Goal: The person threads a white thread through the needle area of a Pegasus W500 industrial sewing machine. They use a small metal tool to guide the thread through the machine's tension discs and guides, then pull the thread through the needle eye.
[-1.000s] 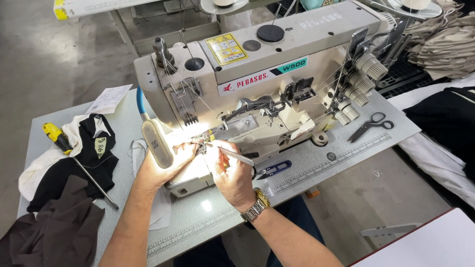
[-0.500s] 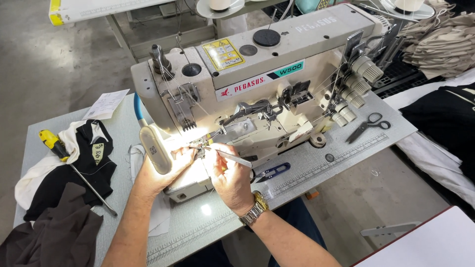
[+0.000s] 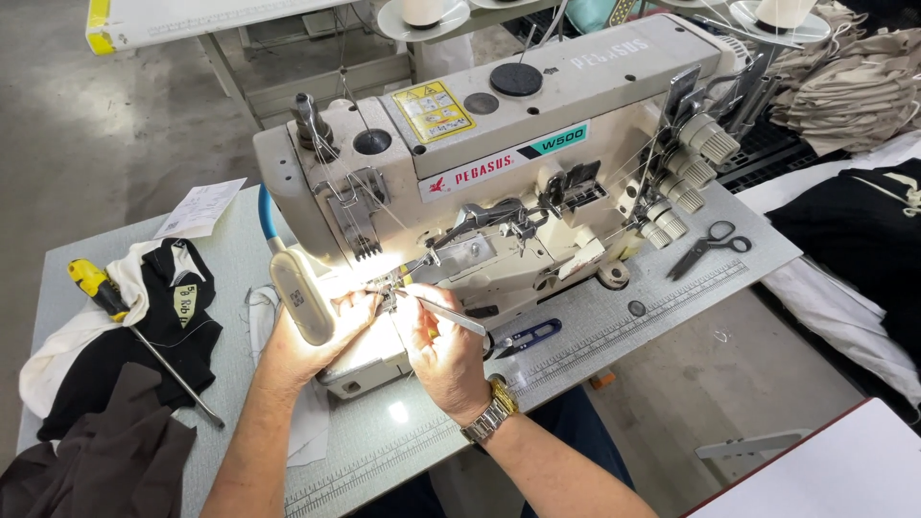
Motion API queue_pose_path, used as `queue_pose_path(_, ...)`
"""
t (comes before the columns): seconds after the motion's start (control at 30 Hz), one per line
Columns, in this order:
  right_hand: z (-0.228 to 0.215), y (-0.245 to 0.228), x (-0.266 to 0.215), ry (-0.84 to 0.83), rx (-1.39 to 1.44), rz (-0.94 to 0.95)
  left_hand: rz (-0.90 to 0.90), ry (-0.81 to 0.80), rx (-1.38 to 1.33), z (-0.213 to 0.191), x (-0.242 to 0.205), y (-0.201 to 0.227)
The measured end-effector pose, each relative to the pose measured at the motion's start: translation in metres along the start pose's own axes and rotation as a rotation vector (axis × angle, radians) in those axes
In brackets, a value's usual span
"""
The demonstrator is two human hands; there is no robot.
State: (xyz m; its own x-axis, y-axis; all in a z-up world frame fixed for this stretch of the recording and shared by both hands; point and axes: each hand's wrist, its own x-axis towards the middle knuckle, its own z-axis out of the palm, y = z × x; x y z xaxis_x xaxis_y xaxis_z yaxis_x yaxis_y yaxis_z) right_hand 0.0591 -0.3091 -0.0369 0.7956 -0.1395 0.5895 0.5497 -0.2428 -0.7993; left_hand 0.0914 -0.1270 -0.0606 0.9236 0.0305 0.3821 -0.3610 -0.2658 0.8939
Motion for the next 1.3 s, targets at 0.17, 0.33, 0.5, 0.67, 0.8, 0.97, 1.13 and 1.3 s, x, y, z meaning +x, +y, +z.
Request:
queue_pose_path(0.17, 0.001, 0.002, 0.0, -0.003, 0.0, -0.001, 0.01, 0.031, 0.015, 0.0, 0.0, -0.006)
queue_pose_path(0.33, 0.0, 0.002, 0.002, -0.009, 0.025, 0.007, -0.022, 0.051, 0.022, 0.002, -0.001, 0.011)
queue_pose_path(0.5, 0.001, -0.002, 0.006, 0.003, 0.025, -0.006, -0.033, 0.054, 0.02, 0.001, 0.001, 0.017)
queue_pose_path(0.67, 0.002, -0.004, 0.006, 0.007, 0.038, 0.014, 0.038, 0.036, -0.004, -0.002, 0.002, 0.01)
queue_pose_path(0.8, 0.002, -0.006, 0.007, 0.007, 0.013, 0.014, 0.064, 0.025, -0.019, -0.003, 0.005, 0.006)
queue_pose_path(0.97, 0.004, -0.006, 0.006, 0.021, -0.061, 0.004, 0.076, 0.021, -0.03, -0.003, 0.004, -0.014)
queue_pose_path(1.13, 0.006, -0.01, 0.004, 0.034, -0.128, -0.008, 0.098, 0.047, 0.015, 0.0, 0.005, -0.023)
queue_pose_path(1.3, 0.007, -0.008, 0.003, 0.043, -0.156, -0.029, 0.152, 0.043, 0.087, 0.001, 0.008, -0.007)
